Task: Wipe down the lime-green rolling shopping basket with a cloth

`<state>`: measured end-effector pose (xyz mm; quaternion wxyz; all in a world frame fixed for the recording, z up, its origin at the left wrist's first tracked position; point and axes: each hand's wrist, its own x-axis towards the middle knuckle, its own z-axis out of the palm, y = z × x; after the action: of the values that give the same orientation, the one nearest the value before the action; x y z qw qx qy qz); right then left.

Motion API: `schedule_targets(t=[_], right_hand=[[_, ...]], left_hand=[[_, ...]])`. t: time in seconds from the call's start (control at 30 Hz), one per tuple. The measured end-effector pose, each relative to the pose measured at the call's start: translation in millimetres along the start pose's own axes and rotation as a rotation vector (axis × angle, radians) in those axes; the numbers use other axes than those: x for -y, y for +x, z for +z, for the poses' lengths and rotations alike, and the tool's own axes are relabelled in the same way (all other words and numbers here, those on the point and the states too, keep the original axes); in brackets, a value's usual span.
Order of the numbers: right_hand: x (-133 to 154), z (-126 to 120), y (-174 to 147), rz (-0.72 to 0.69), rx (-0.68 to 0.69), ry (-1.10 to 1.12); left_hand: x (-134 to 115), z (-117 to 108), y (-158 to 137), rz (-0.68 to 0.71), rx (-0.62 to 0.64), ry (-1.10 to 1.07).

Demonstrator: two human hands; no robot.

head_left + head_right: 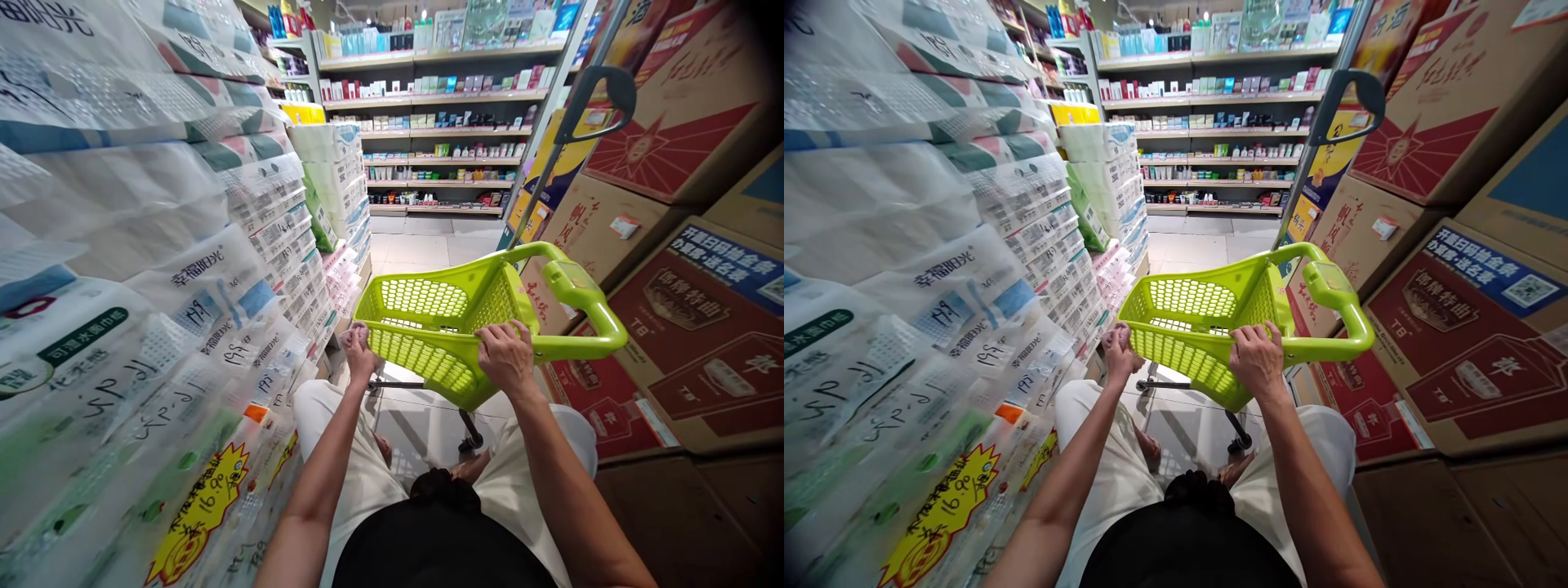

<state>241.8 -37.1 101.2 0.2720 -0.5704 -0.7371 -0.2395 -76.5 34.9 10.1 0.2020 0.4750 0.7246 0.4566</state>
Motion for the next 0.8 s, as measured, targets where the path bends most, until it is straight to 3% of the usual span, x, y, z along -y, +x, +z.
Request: schedule_targets(t=[0.1, 0.57, 0.7, 0.8], right_hand=[[-2, -2, 0, 0.002, 0.004, -0.004], [-12, -7, 0, 0.004, -0.014, -0.013], [-16, -9, 0, 0.015, -0.016, 0.0], [-20, -13, 0, 0.027, -0.028, 0.004]], left_hand=[[-6, 3, -1, -0.058, -0.019, 0.066], [-24, 27, -12, -0.031, -0.053, 0.076], [-34, 41, -25, 0.08, -0.004, 0.024], [-42, 54, -39, 0.07, -0.024, -0.046]])
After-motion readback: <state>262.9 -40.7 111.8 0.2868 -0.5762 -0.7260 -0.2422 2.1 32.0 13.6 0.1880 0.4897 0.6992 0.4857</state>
